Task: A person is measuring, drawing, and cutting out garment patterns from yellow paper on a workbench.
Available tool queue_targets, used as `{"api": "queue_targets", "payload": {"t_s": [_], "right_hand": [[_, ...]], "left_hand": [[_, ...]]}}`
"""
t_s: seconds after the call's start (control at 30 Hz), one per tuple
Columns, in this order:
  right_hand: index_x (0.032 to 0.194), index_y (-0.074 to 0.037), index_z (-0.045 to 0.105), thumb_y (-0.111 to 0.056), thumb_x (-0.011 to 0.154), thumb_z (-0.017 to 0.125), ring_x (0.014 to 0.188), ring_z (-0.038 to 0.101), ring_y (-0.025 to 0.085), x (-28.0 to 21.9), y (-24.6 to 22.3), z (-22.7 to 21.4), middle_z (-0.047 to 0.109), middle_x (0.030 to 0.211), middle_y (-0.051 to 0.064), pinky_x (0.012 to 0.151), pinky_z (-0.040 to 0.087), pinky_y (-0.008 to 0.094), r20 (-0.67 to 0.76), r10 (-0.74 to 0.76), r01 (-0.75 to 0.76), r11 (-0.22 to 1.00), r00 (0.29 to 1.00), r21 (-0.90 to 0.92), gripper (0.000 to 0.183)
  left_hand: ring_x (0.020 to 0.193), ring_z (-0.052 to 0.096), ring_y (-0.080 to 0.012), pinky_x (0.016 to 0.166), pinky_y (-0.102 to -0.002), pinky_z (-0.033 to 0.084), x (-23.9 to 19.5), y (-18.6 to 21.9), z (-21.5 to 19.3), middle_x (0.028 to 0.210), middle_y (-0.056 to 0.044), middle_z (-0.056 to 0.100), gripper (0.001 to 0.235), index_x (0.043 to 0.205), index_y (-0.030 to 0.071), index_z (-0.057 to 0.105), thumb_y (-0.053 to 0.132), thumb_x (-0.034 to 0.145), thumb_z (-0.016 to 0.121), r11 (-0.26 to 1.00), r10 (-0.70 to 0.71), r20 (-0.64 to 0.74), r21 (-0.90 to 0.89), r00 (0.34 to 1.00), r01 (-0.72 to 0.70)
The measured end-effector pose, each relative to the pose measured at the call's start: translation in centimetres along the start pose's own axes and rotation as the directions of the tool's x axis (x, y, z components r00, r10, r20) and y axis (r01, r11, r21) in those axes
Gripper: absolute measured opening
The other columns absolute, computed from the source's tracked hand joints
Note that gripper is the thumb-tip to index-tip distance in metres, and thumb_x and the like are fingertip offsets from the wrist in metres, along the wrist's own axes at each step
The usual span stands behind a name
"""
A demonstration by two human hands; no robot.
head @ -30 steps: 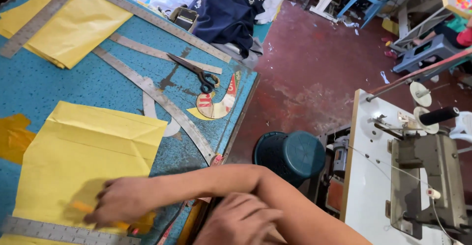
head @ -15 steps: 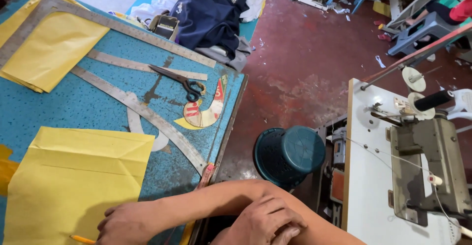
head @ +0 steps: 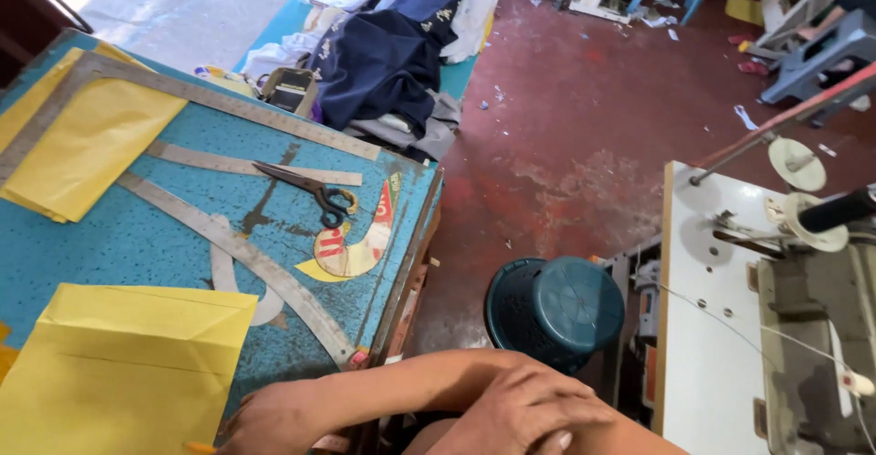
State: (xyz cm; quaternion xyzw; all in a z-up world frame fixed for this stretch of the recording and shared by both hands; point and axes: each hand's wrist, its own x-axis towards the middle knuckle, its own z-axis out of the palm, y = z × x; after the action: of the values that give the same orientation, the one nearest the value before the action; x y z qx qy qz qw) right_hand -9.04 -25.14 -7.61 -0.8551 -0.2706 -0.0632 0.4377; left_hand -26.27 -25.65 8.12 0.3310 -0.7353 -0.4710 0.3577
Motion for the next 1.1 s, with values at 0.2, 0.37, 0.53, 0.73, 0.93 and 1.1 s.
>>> {"api": "queue_targets", "payload": {"t_s": [0.2,0.37,0.53,0.73,0.93,1.1], "right_hand": [[0.142,-0.021,0.052,-0.051,0.097,0.052,0.093,0.077,0.032,-3.5,-0.1,-2.1,0.082,0.099,0.008,0.084,0.057,0.045,0.05,0.076,-0.077,0.997,0.996,0.005,0.054],[0.14,-0.022,0.057,-0.054,0.095,0.058,0.094,0.08,0.029,-8.4,-1.4,-4.5,0.081,0.106,0.008,0.08,0.061,0.042,-0.011,0.114,-0.111,0.98,0.993,0.163,0.055],[0.122,-0.005,0.066,-0.028,0.105,0.056,0.068,0.077,0.018,-16.5,-4.7,-10.4,0.079,0.101,0.011,0.057,0.067,0.028,-0.199,0.178,-0.13,0.964,0.964,0.232,0.03],[0.117,-0.007,0.068,-0.025,0.106,0.052,0.052,0.069,0.007,-21.0,-1.7,-17.2,0.079,0.082,0.005,0.042,0.054,0.018,-0.22,0.265,-0.246,0.963,0.939,0.108,0.026],[0.113,-0.003,0.068,0.003,0.093,0.062,0.049,0.059,0.007,-20.9,-3.9,-21.1,0.054,0.051,-0.01,0.07,0.054,0.024,-0.139,0.384,-0.377,0.923,0.913,0.08,0.022],[0.117,-0.002,0.069,-0.022,0.104,0.054,0.066,0.076,0.015,-22.9,-3.2,-24.4,0.075,0.093,0.01,0.059,0.063,0.025,-0.221,0.248,-0.263,0.964,0.943,-0.04,0.028]], "left_hand": [[0.148,0.044,-0.0195,0.126,-0.037,0.026,2.6,-6.2,4.5,0.162,0.008,0.045,0.051,0.16,0.028,0.037,0.048,0.117,0.019,0.975,0.147,0.259,0.124,0.954,-0.184],[0.147,0.047,-0.0183,0.122,-0.036,0.026,3.7,-5.6,5.1,0.158,0.006,0.049,0.048,0.159,0.027,0.039,0.045,0.117,0.023,0.968,0.16,0.289,0.139,0.944,-0.207],[0.145,0.05,-0.0164,0.116,-0.034,0.027,4.5,-4.0,6.0,0.153,0.002,0.054,0.045,0.157,0.027,0.042,0.04,0.117,0.027,0.96,0.15,0.257,0.195,0.955,-0.203],[0.133,0.056,-0.0324,0.102,-0.052,0.04,8.1,0.3,6.8,0.147,-0.006,0.059,0.051,0.156,0.029,0.041,0.031,0.106,0.038,0.959,0.082,0.337,0.23,0.938,-0.166],[0.101,0.069,-0.0333,0.077,-0.05,0.044,12.2,4.2,5.2,0.096,-0.01,0.06,0.052,0.157,0.036,0.044,0.038,0.107,0.029,0.99,0.045,0.507,0.094,0.861,-0.107],[0.079,0.07,-0.0303,0.078,-0.041,0.051,12.2,8.1,3.1,0.091,-0.012,0.072,0.058,0.154,0.044,0.042,0.025,0.1,0.031,0.981,-0.155,0.56,0.182,0.814,0.061]]}}
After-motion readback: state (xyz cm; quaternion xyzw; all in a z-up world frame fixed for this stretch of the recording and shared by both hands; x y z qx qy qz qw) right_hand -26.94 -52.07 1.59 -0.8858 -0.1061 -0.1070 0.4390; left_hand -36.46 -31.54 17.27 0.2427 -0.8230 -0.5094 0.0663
